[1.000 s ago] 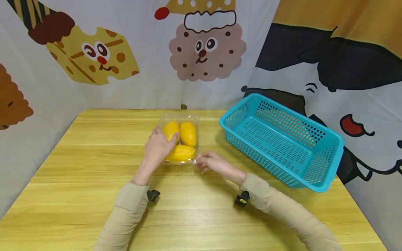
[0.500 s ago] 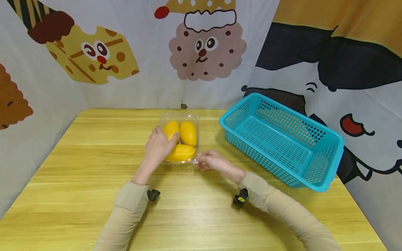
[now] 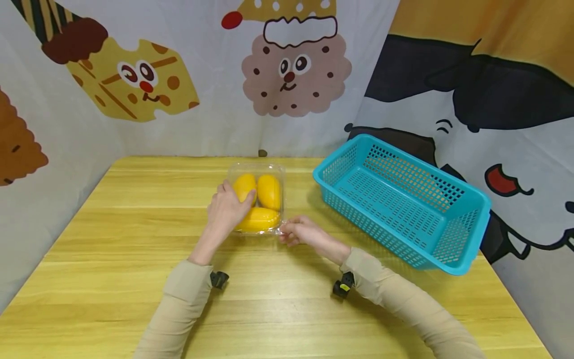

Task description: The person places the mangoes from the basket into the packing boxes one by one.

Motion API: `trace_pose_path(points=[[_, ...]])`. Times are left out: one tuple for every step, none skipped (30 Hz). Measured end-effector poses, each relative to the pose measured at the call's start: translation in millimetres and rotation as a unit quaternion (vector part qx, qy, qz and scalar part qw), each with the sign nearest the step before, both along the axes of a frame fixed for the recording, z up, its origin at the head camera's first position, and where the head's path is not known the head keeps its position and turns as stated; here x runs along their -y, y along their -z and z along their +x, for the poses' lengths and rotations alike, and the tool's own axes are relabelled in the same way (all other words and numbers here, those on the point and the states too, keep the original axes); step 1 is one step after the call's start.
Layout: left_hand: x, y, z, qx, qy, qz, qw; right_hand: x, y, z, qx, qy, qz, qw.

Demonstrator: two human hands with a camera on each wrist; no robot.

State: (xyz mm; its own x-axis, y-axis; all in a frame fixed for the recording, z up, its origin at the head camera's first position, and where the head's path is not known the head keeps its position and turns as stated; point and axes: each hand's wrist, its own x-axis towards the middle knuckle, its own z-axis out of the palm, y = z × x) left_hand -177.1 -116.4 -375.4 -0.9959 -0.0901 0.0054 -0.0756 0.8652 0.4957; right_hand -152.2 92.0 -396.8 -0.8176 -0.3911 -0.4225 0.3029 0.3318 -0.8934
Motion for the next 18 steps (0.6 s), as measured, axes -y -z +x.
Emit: trace_pose_path(points=[[0.0,-0.1,0.0,0.001,0.0,0.0,1.0,-0.1,0.2,0.2,-0.001,-0.002,0.0,1.0],[0.2,0.0,-0.2,0.002,0.0,0.0,1.0,-0.2,0.1,0.4,-0.002,-0.003,-0.001,1.0],[0.2,0.0,-0.3,0.003,-0.001,0.0,1.0,-0.4,0.0,0.6,-0.002,-0.003,0.0,1.0],[0.2,0.0,-0.5,0.003,-0.001,0.0,1.0,-0.5,-0.1,0.7,-0.002,0.0,-0.001,1.0],[0.3,0.1,-0.6,0.004,-0.001,-0.001,1.0,-0.6,-0.2,0.8,-0.003,0.004,0.0,1.0],[0.3,-0.1,-0.8,0.004,-0.001,-0.001,1.0,-0.5,-0.7,1.0,-0.007,0.011,0.001,1.0],[0.3,-0.1,-0.9,0.003,-0.001,-0.001,1.0,-0.5,-1.3,1.1,-0.014,0.021,0.004,1.0],[0.3,0.1,-0.9,0.003,-0.002,0.0,1.0,-0.6,-2.3,0.8,-0.026,0.028,0.008,0.999],[0.3,0.2,-0.8,0.002,-0.003,0.001,1.0,-0.8,-3.5,0.3,-0.047,0.036,0.019,0.998],[0.3,0.2,-0.8,0.0,-0.004,0.002,1.0,-0.9,-5.1,-0.5,-0.073,0.044,0.035,0.996],[0.2,0.4,-0.9,-0.002,-0.005,0.003,1.0,-1.4,-6.8,-2.0,-0.113,0.048,0.06,0.991],[0.1,0.3,-1.1,-0.006,-0.007,0.005,0.9999,-2.1,-8.9,-3.9,-0.161,0.046,0.093,0.981],[-0.1,0.0,-1.2,-0.012,-0.007,0.008,0.9999,-3.0,-11.4,-6.4,-0.211,0.042,0.13,0.968],[-0.5,-0.5,-1.6,-0.019,-0.007,0.012,0.9997,-3.9,-14.3,-9.2,-0.264,0.036,0.167,0.949],[-0.9,-1.4,-2.3,-0.028,-0.004,0.016,0.9995,-4.9,-17.6,-12.4,-0.315,0.034,0.204,0.926],[-1.4,-2.7,-3.2,-0.036,0.002,0.019,0.9992,-5.7,-21.5,-15.8,-0.363,0.03,0.235,0.901],[-2.3,-4.3,-4.5,-0.045,0.01,0.021,0.9987,-6.5,-25.6,-19.7,-0.407,0.027,0.263,0.874],[-3.3,-6.2,-6.2,-0.054,0.021,0.021,0.9981,-7.1,-30.1,-23.7,-0.442,0.024,0.282,0.851]])
